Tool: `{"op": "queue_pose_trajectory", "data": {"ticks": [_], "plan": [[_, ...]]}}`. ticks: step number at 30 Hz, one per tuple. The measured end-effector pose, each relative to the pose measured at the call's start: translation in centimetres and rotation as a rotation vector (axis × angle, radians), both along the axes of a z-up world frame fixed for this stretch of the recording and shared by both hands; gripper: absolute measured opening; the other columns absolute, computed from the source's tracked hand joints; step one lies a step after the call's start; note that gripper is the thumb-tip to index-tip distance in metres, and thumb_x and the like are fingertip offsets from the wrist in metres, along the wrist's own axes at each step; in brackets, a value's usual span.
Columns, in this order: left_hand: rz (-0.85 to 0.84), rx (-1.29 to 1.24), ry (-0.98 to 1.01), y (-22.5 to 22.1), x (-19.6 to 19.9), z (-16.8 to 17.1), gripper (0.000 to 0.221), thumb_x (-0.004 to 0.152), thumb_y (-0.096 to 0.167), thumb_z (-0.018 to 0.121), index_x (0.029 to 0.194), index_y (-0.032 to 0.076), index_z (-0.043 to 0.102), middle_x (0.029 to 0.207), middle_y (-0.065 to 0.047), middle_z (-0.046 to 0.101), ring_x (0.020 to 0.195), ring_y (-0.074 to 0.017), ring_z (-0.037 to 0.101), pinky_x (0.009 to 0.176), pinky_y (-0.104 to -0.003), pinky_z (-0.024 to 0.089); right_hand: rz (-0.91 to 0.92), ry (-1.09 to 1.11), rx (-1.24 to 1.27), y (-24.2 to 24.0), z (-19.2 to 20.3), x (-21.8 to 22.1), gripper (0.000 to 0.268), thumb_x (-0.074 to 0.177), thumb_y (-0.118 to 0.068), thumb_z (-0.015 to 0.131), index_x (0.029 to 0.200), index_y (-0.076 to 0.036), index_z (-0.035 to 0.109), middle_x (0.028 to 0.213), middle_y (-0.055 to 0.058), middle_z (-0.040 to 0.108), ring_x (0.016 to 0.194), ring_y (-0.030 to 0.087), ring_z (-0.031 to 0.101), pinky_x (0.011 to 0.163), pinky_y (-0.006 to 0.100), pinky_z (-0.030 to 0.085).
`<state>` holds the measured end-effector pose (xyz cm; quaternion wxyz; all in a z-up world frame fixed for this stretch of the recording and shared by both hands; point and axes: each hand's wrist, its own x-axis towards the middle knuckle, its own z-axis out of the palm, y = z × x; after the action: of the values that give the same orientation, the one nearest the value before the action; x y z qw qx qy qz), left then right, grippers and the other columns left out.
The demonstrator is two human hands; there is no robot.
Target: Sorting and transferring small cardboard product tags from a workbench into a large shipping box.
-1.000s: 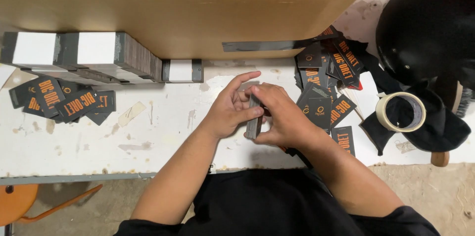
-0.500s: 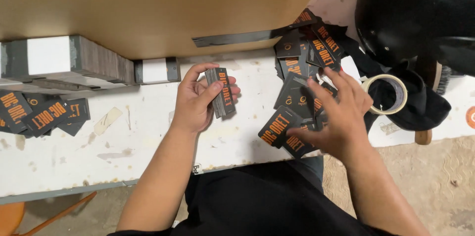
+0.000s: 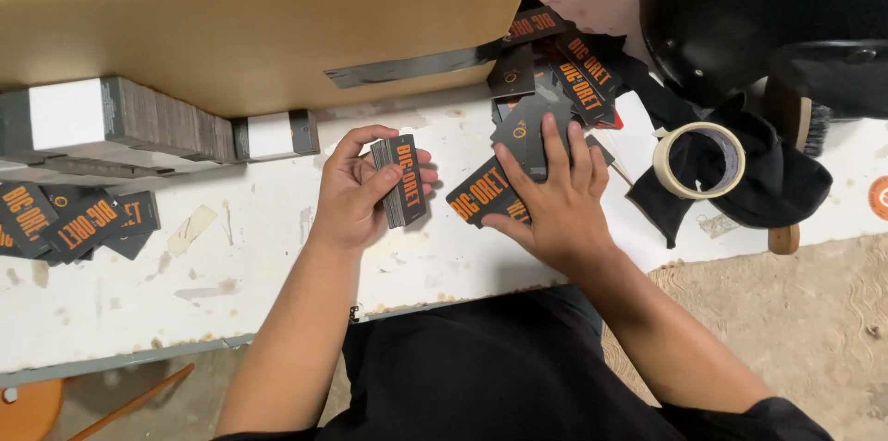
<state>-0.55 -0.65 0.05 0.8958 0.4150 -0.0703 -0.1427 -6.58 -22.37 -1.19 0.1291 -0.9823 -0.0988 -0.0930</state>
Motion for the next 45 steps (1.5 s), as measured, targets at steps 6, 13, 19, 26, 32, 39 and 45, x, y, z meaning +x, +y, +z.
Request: {"op": "queue_pose_trajectory", "data": {"ticks": [6,13,19,26,32,39,45], "plan": [[0.007,0.02,-0.01,0.3,0.2,0.0,0.031,0.077,0.004,0.059,0.104,0.003,0.045,0.088,-0.029,0.059,0.075,-0.0323,0.064,0.063,-0.038,0.058,-0.003,-0.081,-0.072,1.6,0.5,1.2,0.066,0.076,-0.067,0.042,0.127,-0.025,0.042,0.138,0.015,0.025,0.128,0.035,0.011,0.092,0.05,-0.003],[0.01,0.036,0.017,0.2,0.5,-1.1,0.037,0.074,0.002,0.06,0.107,0.001,0.043,0.088,-0.032,0.058,0.074,-0.0341,0.064,0.062,-0.041,0.057,0.029,-0.033,0.097,1.5,1.6,2.6,0.048,0.066,-0.044,0.068,0.1,-0.017,0.049,0.125,0.007,0.036,0.115,0.031,0.026,0.083,0.046,0.013],[0.035,-0.005,0.036,0.2,0.3,-0.5,0.036,0.075,0.003,0.058,0.107,0.002,0.043,0.089,-0.032,0.058,0.075,-0.0353,0.064,0.063,-0.044,0.056,-0.182,0.042,0.651,-0.7,2.7,4.1,0.013,0.07,-0.027,0.074,0.077,-0.025,0.062,0.048,-0.01,0.046,0.045,0.008,0.048,0.049,0.019,0.039],[0.037,-0.032,0.03,0.1,0.4,-0.7,0.034,0.076,0.002,0.057,0.107,0.002,0.043,0.089,-0.033,0.057,0.075,-0.035,0.064,0.063,-0.044,0.056,-0.309,-0.135,1.195,-4.4,3.3,6.4,0.013,0.084,-0.001,0.061,0.092,0.0,0.05,0.072,0.012,0.058,0.054,0.014,0.06,0.048,0.02,0.048],[0.032,-0.043,0.019,0.1,0.5,-0.9,0.034,0.076,0.003,0.057,0.107,0.001,0.042,0.089,-0.033,0.057,0.075,-0.035,0.064,0.063,-0.043,0.056,-0.287,-0.318,0.928,-3.7,3.3,6.4,0.02,0.084,0.001,0.06,0.103,0.002,0.054,0.089,0.015,0.056,0.064,0.019,0.061,0.053,0.021,0.048],[0.052,-0.032,0.011,0.2,0.5,-0.2,0.033,0.076,0.004,0.059,0.106,0.003,0.043,0.09,-0.031,0.057,0.078,-0.0339,0.063,0.066,-0.042,0.056,0.009,-0.405,0.459,-1.8,3.4,4.5,0.021,0.072,-0.009,0.075,0.091,-0.006,0.066,0.079,0.004,0.056,0.072,0.019,0.054,0.058,0.023,0.043],[0.073,-0.012,-0.002,0.3,0.5,-0.1,0.032,0.077,0.006,0.059,0.105,0.005,0.044,0.091,-0.03,0.058,0.081,-0.0327,0.063,0.068,-0.04,0.056,-0.138,0.294,0.104,1.0,7.0,1.6,0.055,0.06,-0.046,0.072,0.099,-0.008,0.061,0.065,0.004,0.061,0.066,0.027,0.055,0.063,0.038,0.043]]}}
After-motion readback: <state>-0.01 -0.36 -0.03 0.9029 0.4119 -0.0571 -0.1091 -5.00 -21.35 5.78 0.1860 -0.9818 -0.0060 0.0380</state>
